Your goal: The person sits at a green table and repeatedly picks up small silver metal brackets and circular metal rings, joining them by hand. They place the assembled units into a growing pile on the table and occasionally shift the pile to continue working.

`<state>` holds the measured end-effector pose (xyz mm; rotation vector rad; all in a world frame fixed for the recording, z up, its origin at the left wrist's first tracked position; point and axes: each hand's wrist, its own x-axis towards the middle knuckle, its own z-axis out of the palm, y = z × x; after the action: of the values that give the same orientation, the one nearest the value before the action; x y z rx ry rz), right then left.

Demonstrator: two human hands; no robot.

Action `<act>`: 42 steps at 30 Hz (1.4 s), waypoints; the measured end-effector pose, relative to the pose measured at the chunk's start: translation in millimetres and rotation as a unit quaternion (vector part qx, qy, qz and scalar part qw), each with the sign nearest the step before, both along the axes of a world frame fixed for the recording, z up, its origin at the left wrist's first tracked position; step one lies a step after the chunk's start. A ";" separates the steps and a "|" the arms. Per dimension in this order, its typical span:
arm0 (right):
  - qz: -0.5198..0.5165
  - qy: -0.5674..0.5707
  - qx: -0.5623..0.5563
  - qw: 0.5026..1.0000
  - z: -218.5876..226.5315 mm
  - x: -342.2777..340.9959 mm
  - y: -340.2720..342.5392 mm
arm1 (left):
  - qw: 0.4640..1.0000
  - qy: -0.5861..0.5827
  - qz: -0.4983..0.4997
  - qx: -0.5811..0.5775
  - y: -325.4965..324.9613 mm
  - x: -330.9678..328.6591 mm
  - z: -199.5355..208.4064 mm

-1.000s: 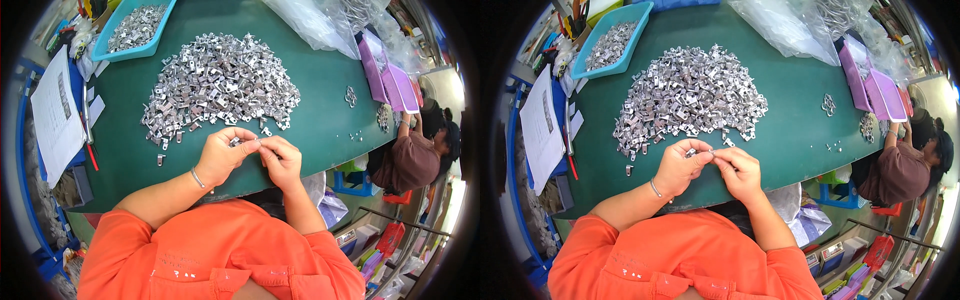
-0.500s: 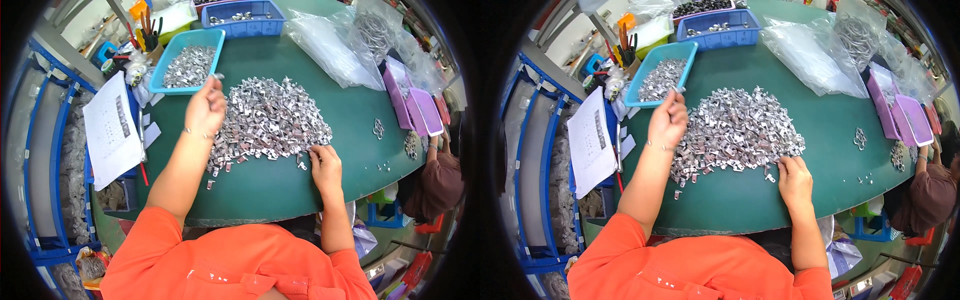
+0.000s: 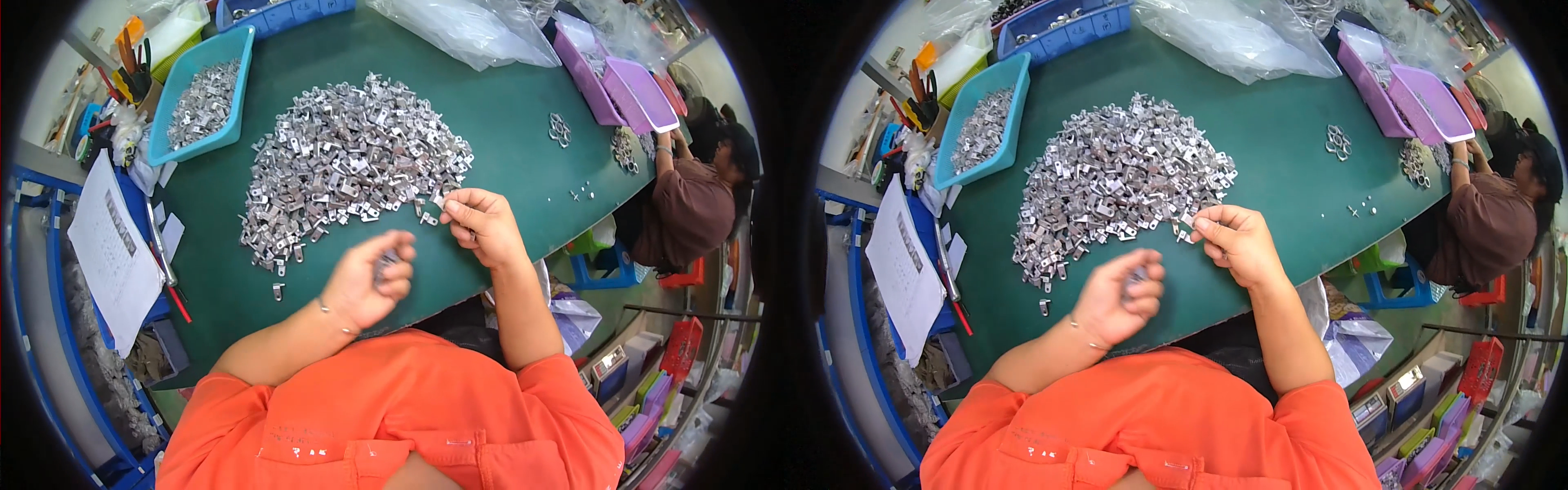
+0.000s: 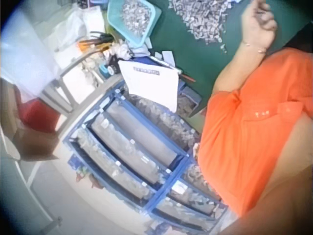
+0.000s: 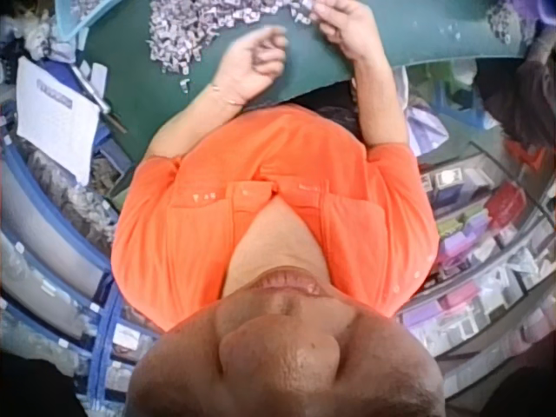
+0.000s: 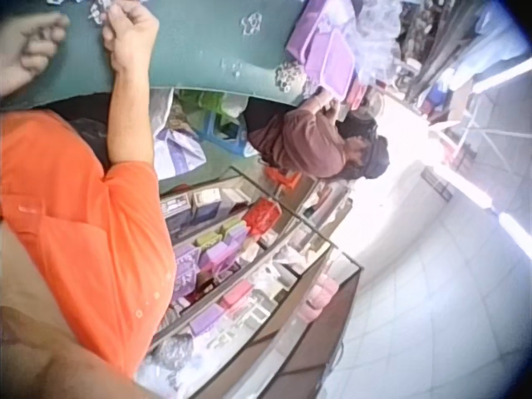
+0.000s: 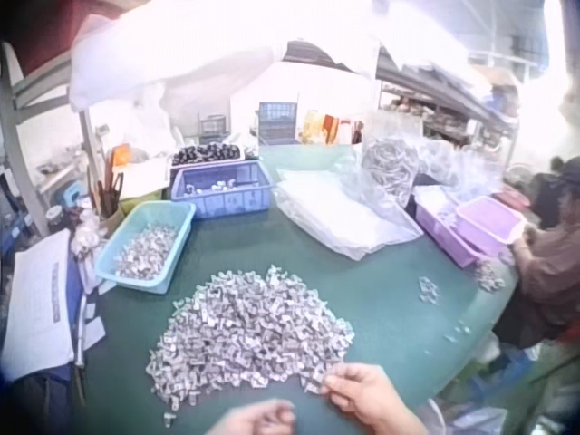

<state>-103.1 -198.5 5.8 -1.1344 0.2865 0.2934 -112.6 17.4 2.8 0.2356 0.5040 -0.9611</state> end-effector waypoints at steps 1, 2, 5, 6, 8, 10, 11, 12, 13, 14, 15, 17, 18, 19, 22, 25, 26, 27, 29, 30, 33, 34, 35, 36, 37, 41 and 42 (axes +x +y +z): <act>-0.001 -0.007 0.011 1.000 2.2 -3.2 0.8 | 0.999 0.012 -0.042 -0.025 -8.3 -9.4 -10.6; -0.003 -0.015 0.022 1.000 3.0 -5.0 1.7 | 0.998 -0.019 -0.067 0.000 -16.2 -15.5 -10.2; -0.044 -0.102 -0.034 0.993 -2.5 -18.5 12.0 | 0.991 -0.066 -0.115 -0.012 -19.2 -19.7 -9.3; -0.056 -0.222 -0.157 0.961 -6.4 -24.6 20.8 | 0.991 -0.063 -0.116 -0.008 -19.1 -18.5 -5.5; 0.012 -0.375 -0.329 0.866 8.3 -38.2 32.1 | 0.990 -0.063 -0.099 -0.076 -14.3 -18.4 -9.5; 0.087 -0.472 -0.316 0.818 11.3 -38.7 43.1 | 0.996 -0.027 -0.080 -0.017 -14.5 -18.9 -8.1; 0.093 -0.485 -0.294 0.819 11.4 -40.6 47.2 | 0.997 -0.009 -0.072 0.013 -15.0 -18.9 -5.9; 0.075 -0.461 -0.319 0.824 8.1 -40.1 42.2 | 0.988 -0.002 -0.035 -0.148 -10.4 -23.9 -30.5; 0.014 -0.478 -0.373 0.795 1.0 -32.9 36.6 | 0.990 0.006 -0.051 -0.135 -9.8 -22.2 -27.2; -0.032 -0.408 -0.429 0.805 -1.8 -27.6 37.1 | 0.990 0.014 -0.067 -0.122 -9.5 -18.5 -20.3; -0.078 -0.335 -0.482 0.806 -4.5 -23.4 38.0 | 0.990 0.022 -0.083 -0.108 -9.2 -17.1 -16.9; -0.040 -0.367 -0.604 0.706 -14.9 -14.7 30.4 | 0.991 0.020 -0.069 -0.115 -9.1 -17.9 -18.6; -0.021 -0.379 -0.659 0.649 -18.9 -13.0 28.0 | 0.991 0.016 -0.064 -0.115 -9.0 -18.3 -19.2; -0.028 -0.379 -0.660 0.648 -21.3 -13.1 27.8 | 0.991 0.013 -0.059 -0.116 -9.3 -18.8 -20.1; -0.047 -0.342 -0.614 0.710 -23.2 -16.2 27.6 | 0.995 -0.004 -0.068 -0.078 -11.1 -19.4 -18.5; -0.052 -0.215 -0.448 0.866 -16.6 -23.4 27.1 | 0.995 -0.016 -0.070 -0.063 -11.1 -20.4 -17.2; -0.051 -0.171 -0.387 0.905 -12.9 -25.0 26.7 | 0.996 -0.016 -0.067 -0.062 -10.9 -20.8 -16.9; -0.050 -0.125 -0.323 0.937 -8.9 -26.1 26.3 | 0.996 -0.015 -0.063 -0.061 -10.6 -21.3 -16.7; -0.017 -0.082 -0.142 0.986 -4.4 -28.1 18.2 | 0.996 -0.014 -0.060 -0.063 -11.1 -21.4 -16.9; -0.003 -0.073 -0.007 0.997 -8.5 -28.7 11.6 | 0.996 -0.014 -0.059 -0.064 -11.0 -21.7 -17.0; 0.001 -0.128 0.223 0.966 -15.6 -27.4 6.5 | 0.995 -0.010 -0.058 -0.077 -12.3 -22.6 -18.8; -0.047 -0.141 0.176 0.973 -9.9 -26.6 13.4 | 0.995 -0.011 -0.055 -0.081 -12.0 -21.8 -19.8; -0.091 -0.154 0.130 0.975 -2.8 -23.4 21.2 | 0.995 -0.010 -0.055 -0.084 -11.3 -22.0 -19.6; -0.132 -0.118 0.124 0.976 10.0 -17.2 29.3 | 0.995 -0.015 -0.050 -0.083 -11.1 -21.9 -19.9; -0.110 -0.137 -0.036 0.984 5.9 -14.2 29.4 | 0.995 -0.017 -0.051 -0.085 -11.5 -22.3 -19.5; -0.017 -0.281 -0.628 0.725 -12.0 -2.1 43.4 | 0.995 -0.023 -0.054 -0.084 -12.4 -22.9 -22.0; -0.023 -0.284 -0.636 0.717 -15.2 -2.1 46.6 | 0.995 -0.020 -0.054 -0.085 -11.7 -23.0 -22.2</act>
<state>-105.1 -151.9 -9.4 -2.5104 -0.0981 -0.4180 -135.6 5.7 -19.4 0.1285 0.3733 -1.0978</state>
